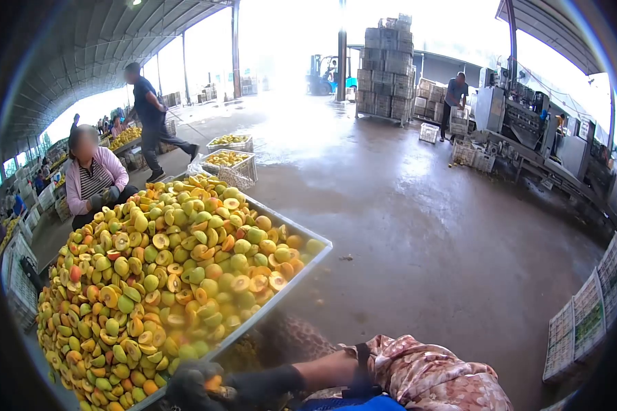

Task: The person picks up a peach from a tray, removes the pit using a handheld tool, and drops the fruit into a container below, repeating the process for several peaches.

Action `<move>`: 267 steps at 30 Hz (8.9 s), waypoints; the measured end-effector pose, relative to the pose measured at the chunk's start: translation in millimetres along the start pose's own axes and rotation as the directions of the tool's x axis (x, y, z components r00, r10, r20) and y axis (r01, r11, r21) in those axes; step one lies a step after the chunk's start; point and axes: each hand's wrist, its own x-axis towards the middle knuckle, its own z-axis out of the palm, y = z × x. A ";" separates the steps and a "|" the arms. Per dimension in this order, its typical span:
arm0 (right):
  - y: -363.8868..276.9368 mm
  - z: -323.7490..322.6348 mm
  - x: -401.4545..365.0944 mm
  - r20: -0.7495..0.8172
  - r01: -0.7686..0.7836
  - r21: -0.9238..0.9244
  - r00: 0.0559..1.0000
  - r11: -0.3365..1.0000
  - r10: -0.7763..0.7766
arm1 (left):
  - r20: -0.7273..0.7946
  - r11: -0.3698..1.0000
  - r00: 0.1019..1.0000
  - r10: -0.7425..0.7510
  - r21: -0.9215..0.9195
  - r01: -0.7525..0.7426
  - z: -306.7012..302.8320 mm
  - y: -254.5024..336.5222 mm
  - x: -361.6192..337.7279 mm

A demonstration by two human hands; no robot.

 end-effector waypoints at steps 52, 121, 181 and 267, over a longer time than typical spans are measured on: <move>129.9 -100.2 -51.5 -0.326 -0.314 -0.652 0.938 0.690 0.118 | 0.413 0.624 0.896 0.162 0.661 -0.417 -118.0 -224.4 299.0; 32.7 -30.3 -44.4 -0.212 -0.191 -0.206 0.966 0.960 0.147 | 0.103 0.993 0.994 0.023 -0.117 -0.010 -20.5 -63.9 13.1; 52.8 -104.8 -57.4 -0.187 -0.083 -0.817 0.974 0.570 -0.125 | -0.005 -0.135 0.964 0.265 0.990 0.042 -196.1 -157.7 371.3; 25.1 -68.5 18.4 -0.191 -0.181 -0.631 0.979 0.754 0.074 | -0.170 0.951 0.964 -0.204 -0.266 0.154 -35.4 -69.1 55.1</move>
